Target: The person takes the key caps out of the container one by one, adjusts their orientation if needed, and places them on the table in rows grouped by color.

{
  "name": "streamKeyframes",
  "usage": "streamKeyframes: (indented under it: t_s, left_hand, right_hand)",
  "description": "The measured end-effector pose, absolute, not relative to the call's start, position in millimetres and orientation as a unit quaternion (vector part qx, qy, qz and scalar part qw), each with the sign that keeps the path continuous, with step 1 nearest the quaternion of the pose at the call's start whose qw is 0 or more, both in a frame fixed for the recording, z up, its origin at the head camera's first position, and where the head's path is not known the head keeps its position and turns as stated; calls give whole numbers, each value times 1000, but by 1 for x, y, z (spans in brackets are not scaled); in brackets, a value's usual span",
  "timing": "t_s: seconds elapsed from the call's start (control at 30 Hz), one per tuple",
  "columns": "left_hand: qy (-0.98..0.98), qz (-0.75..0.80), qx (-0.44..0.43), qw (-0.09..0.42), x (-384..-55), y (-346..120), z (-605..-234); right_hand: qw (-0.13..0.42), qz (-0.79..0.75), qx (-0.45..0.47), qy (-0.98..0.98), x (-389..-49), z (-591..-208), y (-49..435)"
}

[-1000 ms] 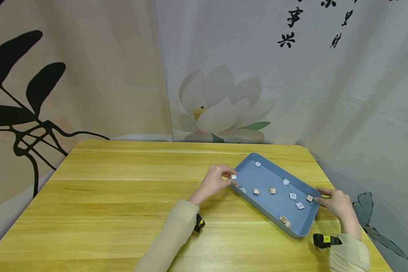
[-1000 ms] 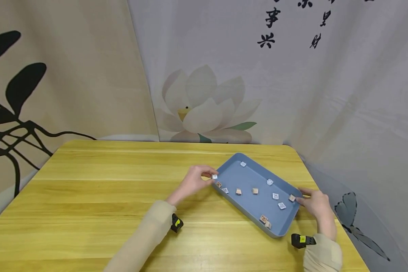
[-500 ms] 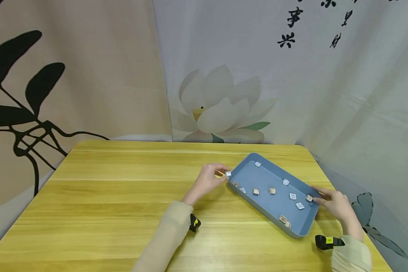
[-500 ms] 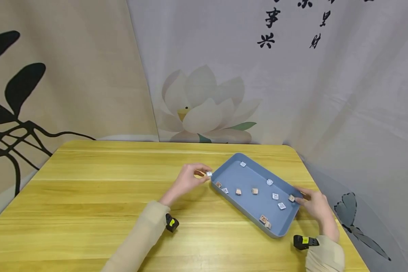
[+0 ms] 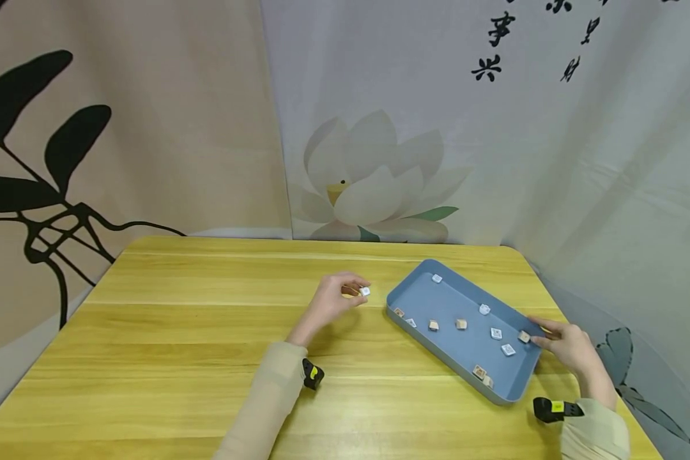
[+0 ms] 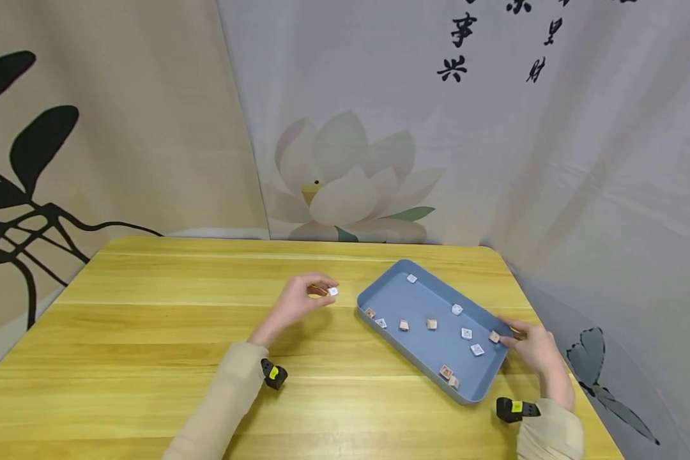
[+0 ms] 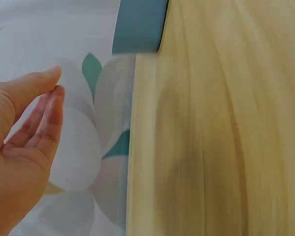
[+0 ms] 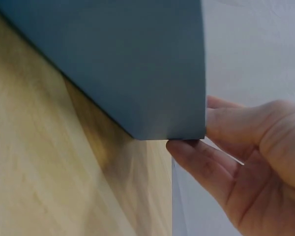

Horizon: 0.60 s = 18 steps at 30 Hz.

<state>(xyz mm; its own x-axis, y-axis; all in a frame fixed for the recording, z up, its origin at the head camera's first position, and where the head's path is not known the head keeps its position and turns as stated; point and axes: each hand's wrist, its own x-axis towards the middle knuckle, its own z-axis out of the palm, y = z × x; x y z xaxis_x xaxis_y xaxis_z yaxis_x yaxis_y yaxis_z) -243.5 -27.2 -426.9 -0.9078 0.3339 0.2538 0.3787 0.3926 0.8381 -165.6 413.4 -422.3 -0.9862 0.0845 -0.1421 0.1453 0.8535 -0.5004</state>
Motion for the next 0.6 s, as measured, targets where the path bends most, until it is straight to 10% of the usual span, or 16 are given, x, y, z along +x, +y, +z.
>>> streamKeyframes:
  t_s: [0.6]
  left_hand:
    - [-879, -450, -158, -2, -249, -91, -442]
  right_hand:
    - [75, -267, 74, 958, -167, -420, 413]
